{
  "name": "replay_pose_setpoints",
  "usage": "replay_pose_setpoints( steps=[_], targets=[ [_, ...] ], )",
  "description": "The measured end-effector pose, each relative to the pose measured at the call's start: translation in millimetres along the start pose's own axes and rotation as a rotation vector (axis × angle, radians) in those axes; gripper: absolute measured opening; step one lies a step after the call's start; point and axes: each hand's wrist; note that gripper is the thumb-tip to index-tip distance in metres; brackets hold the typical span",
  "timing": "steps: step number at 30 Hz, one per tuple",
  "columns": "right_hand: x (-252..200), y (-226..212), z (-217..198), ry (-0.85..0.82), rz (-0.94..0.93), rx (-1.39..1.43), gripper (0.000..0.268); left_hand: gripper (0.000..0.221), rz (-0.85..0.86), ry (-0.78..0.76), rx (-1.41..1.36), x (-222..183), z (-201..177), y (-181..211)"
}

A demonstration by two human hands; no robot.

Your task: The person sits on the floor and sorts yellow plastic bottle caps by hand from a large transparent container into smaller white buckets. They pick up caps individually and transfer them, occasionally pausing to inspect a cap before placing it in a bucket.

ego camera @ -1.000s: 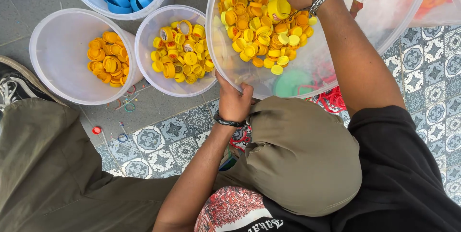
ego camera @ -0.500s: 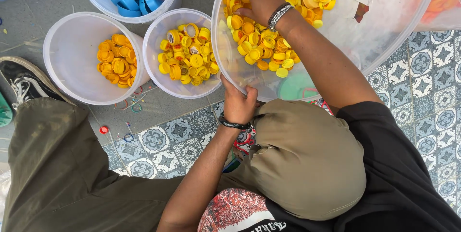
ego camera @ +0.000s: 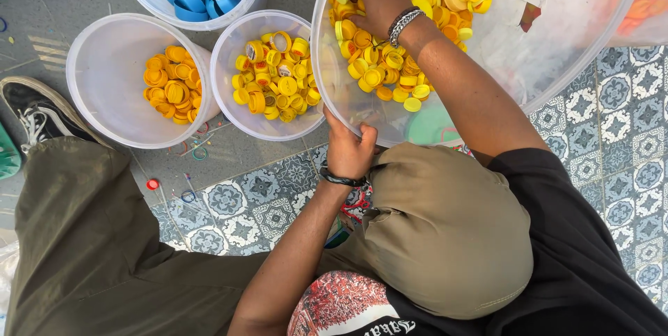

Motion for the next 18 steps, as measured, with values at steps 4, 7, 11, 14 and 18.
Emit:
replay_pose_setpoints(
  steps=[4,7,11,14,18],
  targets=[
    [2,-10,-6,-0.019,0.104,-0.043,0.047,0.078,0.163,0.007,0.042,1,-1,-4],
    [-2,-11,-9,-0.006,0.137,-0.021,0.041,0.078,0.122,0.002,0.04,0,0,2],
    [-3,4,-3,0.064,0.164,0.067,0.035,0.079,0.098,0.028,0.087,0,0,-2],
    [-3,39,8,0.098,0.041,0.354,0.037,0.078,0.131,0.023,0.093,1,0,-9],
    [-4,56,-15,0.049,0.181,0.313,0.031,0.077,0.122,0.007,0.063,2,0,-4]
  ],
)
Point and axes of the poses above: each hand's wrist, its own x-axis towards the middle knuckle, its own z-axis out of the palm, y = z × x
